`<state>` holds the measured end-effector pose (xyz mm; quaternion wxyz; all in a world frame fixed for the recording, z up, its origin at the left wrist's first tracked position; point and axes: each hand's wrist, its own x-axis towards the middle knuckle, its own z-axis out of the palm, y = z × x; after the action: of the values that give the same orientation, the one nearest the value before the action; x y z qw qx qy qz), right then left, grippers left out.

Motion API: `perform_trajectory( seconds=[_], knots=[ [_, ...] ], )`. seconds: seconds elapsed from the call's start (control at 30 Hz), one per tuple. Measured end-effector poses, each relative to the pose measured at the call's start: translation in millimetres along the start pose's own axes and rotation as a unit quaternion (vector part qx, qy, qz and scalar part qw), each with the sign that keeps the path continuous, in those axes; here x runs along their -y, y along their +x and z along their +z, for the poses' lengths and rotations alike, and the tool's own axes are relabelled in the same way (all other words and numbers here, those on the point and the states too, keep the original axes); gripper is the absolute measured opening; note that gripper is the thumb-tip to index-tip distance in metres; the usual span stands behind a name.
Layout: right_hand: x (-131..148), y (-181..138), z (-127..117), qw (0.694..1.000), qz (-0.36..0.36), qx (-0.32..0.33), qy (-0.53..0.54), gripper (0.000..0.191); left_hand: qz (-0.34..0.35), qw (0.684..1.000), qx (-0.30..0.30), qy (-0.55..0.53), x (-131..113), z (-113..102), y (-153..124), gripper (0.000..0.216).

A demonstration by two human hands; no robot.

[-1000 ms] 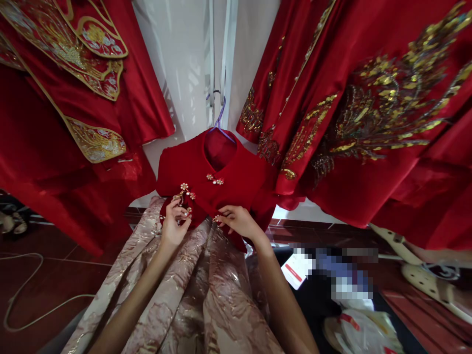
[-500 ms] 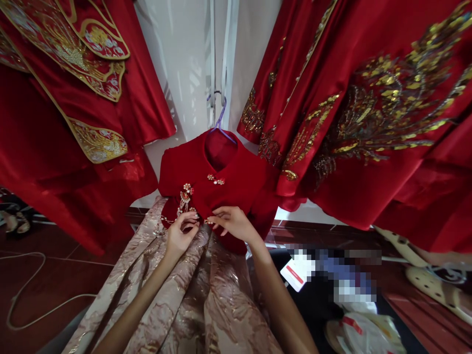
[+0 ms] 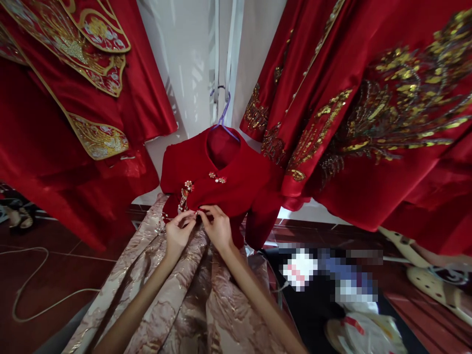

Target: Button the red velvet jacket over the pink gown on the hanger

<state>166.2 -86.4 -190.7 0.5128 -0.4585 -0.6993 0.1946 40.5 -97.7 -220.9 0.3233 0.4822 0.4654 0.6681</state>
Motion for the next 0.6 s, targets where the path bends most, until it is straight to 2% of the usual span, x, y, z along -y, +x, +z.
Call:
perform_trajectory(
  seconds=[0.23, 0.47, 0.53, 0.6],
  knots=[
    [-4, -1, 0, 1.000, -0.010, 0.004, -0.003, 0.021, 0.002, 0.999, 0.037, 0.033, 5, -7, 6, 0.023],
    [-5, -4, 9, 1.000, 0.004, -0.028, -0.001, 0.020, 0.010, 0.996, 0.085, 0.023, 11, -9, 12, 0.016],
    [-4, -2, 6, 1.000, 0.014, 0.001, 0.001, 0.023, 0.009, 0.996, 0.091, 0.017, 13, -9, 11, 0.019],
    [0, 1, -2, 0.998, 0.027, 0.053, 0.002, 0.034, 0.025, 0.996, 0.072, 0.042, 14, -10, 8, 0.028]
  ],
)
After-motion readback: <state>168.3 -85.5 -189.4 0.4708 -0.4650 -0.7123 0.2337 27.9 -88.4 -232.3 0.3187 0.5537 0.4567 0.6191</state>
